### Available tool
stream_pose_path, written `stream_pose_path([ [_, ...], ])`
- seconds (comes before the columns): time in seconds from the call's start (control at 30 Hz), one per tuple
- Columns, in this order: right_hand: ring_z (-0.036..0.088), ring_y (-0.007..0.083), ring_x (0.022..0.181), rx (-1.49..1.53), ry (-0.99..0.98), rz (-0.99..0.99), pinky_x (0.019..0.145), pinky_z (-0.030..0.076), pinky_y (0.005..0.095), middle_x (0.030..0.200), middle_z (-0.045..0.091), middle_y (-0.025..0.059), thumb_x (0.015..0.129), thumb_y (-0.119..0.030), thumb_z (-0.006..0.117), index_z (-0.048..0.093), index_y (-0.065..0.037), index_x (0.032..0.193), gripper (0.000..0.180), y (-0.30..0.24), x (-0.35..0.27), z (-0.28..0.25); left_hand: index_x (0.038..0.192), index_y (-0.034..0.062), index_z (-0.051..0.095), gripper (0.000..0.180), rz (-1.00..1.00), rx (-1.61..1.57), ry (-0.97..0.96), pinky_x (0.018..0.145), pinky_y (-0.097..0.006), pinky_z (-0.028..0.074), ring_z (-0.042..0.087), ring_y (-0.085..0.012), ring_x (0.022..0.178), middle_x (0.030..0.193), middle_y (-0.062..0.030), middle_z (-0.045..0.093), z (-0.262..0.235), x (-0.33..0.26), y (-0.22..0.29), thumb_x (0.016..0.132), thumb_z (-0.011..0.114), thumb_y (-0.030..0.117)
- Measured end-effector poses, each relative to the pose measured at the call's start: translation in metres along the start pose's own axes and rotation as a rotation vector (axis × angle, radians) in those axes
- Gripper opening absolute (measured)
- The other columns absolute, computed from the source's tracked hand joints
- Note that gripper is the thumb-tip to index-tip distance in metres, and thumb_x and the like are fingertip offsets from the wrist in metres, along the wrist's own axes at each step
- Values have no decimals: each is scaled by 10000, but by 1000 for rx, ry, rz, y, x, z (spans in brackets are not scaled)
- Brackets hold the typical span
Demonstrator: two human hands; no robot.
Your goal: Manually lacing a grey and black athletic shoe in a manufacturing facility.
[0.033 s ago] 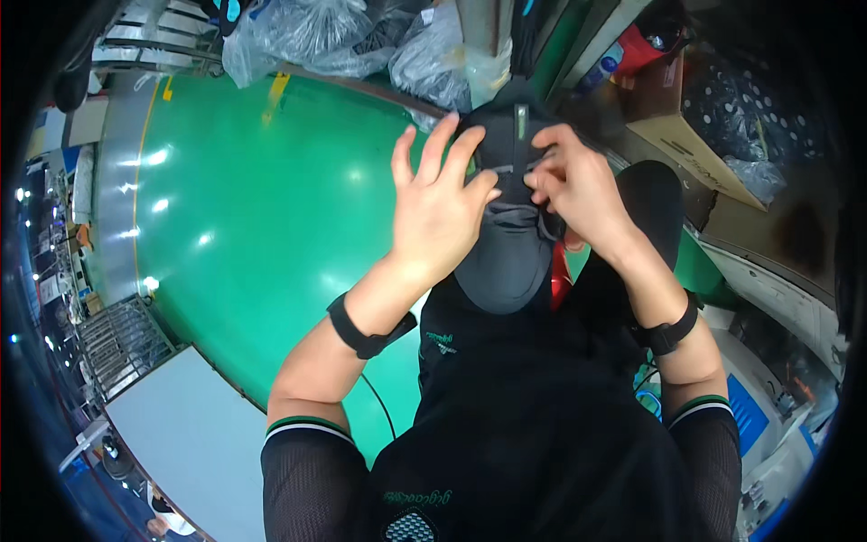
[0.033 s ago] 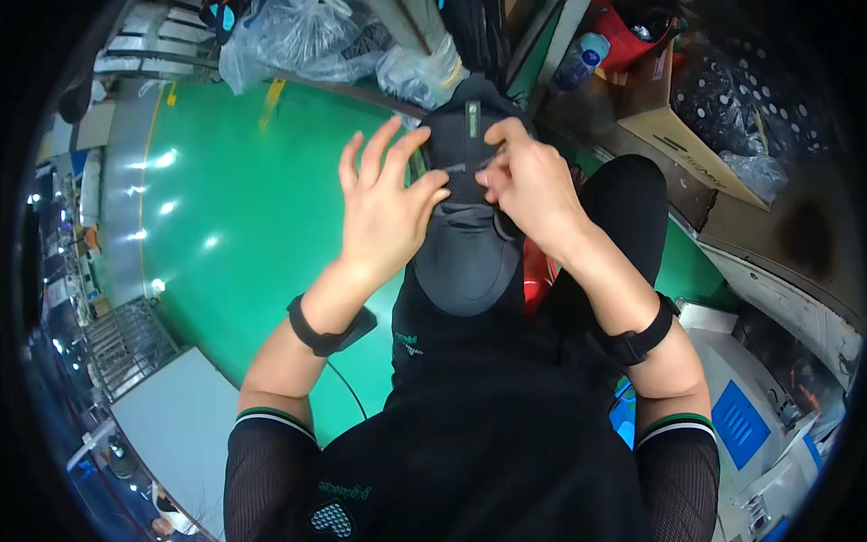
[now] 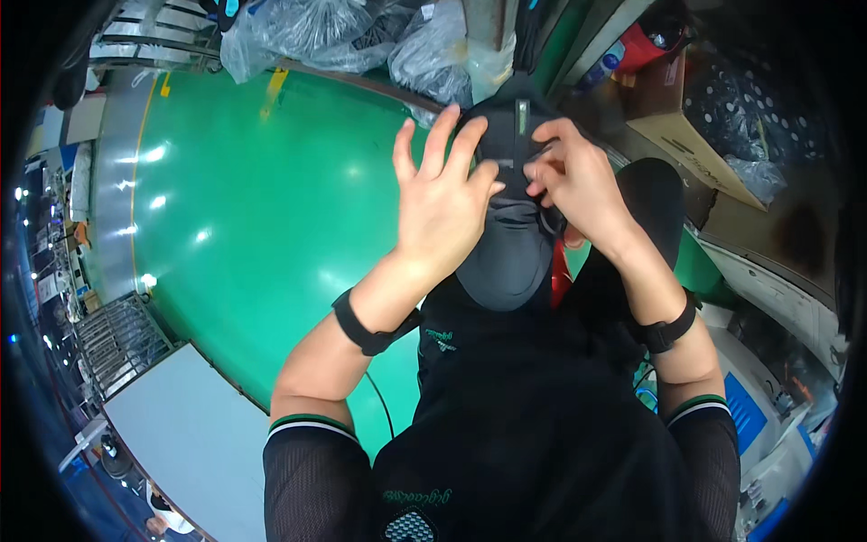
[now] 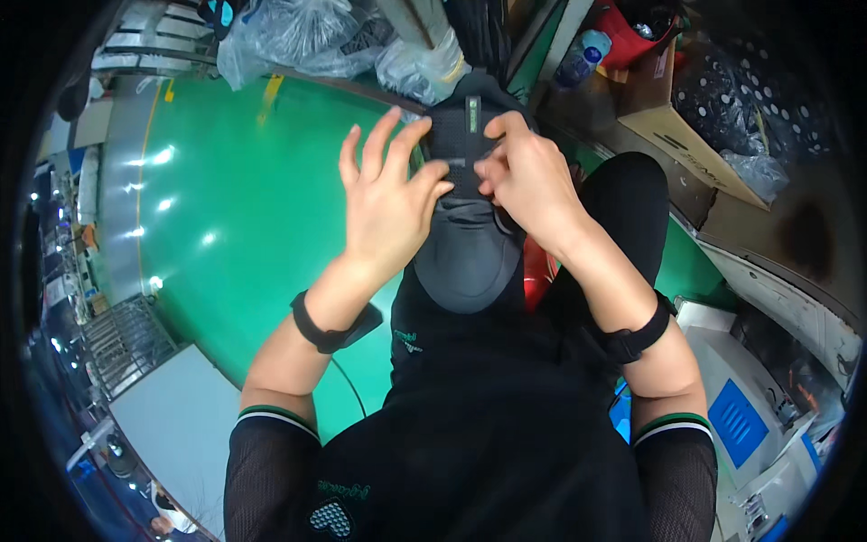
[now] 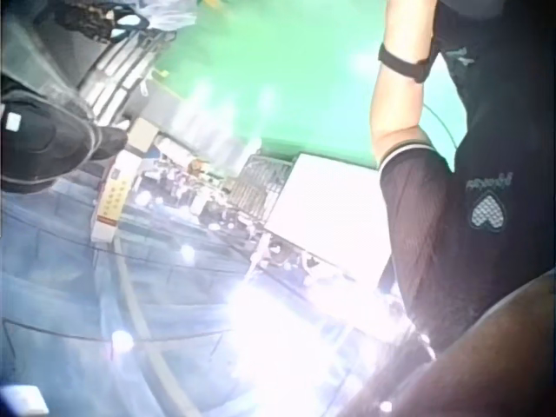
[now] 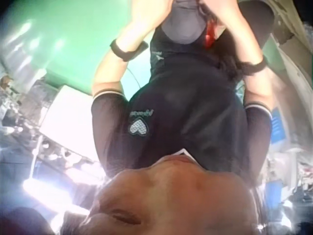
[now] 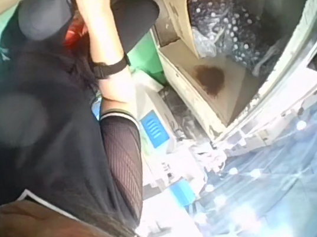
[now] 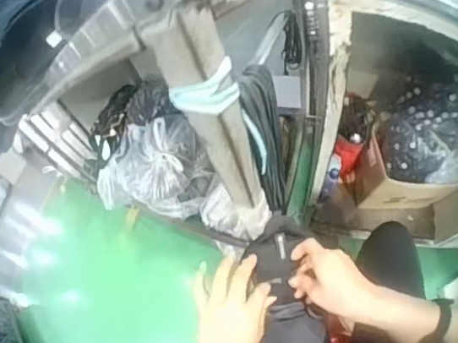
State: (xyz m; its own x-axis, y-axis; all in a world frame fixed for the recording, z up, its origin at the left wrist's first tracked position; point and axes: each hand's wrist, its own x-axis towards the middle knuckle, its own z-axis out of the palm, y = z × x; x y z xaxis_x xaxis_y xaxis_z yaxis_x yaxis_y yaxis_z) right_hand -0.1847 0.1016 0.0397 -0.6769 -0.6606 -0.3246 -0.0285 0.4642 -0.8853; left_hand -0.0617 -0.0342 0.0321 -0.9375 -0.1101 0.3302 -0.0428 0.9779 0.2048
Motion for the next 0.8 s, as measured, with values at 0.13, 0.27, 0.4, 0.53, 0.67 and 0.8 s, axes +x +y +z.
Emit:
stream_pose_path([
  [0.13, 641, 402, 711, -449, 180, -217, 646, 503, 451, 743, 633, 228, 876, -65, 565, 482, 33, 1032, 202, 6, 5, 23, 791, 84, 665, 152, -162, -96, 58, 1036, -568, 260, 364, -381, 1295, 1291, -140, 503, 17, 7, 6, 714, 746, 186],
  [0.27, 658, 357, 688, -422, 187, -247, 628, 496, 441, 704, 621, 213, 911, -97, 526, 475, 41, 1017, 181, 12, 5, 22, 741, 74, 657, 105, -285, -358, 154, 1041, -484, 296, 373, -376, 1291, 1283, -138, 518, 40, 12, 8, 722, 737, 141],
  [0.4, 486, 155, 511, 383, 111, -38, 495, 400, 292, 683, 585, 74, 934, -114, 537, 528, 45, 1093, 225, 25, -5, -30, 816, 77, 628, 89, -286, -286, 375, 1033, -469, 319, 401, -343, 1272, 1249, -126, 554, 15, -7, -12, 798, 684, 144],
  [0.53, 337, 85, 569, 1504, 426, 196, 494, 303, 209, 802, 532, 36, 946, -5, 485, 527, 69, 1205, 273, 98, -34, -164, 755, 87, 525, 176, -914, -1764, 570, 824, -353, 443, 566, -220, 910, 942, -96, 604, -33, 11, -21, 918, 572, 136],
  [0.67, 606, 258, 1060, 1396, 524, -362, 718, 518, 237, 1225, 566, 235, 949, 28, 469, 458, 101, 1272, 332, 258, -138, -404, 679, 107, 431, 213, -969, -1871, 612, 579, -264, 326, 336, -107, 578, 640, 19, 372, -52, -20, -119, 859, 500, 16],
  [0.8, 543, 271, 1182, 1105, 838, -117, 850, 522, 260, 1245, 561, 224, 986, -78, 459, 439, 91, 1296, 354, 213, -121, -326, 686, 116, 345, 220, -894, -896, 1002, 453, -261, 247, 285, -104, 513, 636, -13, 391, -163, -125, -266, 825, 449, -20],
])
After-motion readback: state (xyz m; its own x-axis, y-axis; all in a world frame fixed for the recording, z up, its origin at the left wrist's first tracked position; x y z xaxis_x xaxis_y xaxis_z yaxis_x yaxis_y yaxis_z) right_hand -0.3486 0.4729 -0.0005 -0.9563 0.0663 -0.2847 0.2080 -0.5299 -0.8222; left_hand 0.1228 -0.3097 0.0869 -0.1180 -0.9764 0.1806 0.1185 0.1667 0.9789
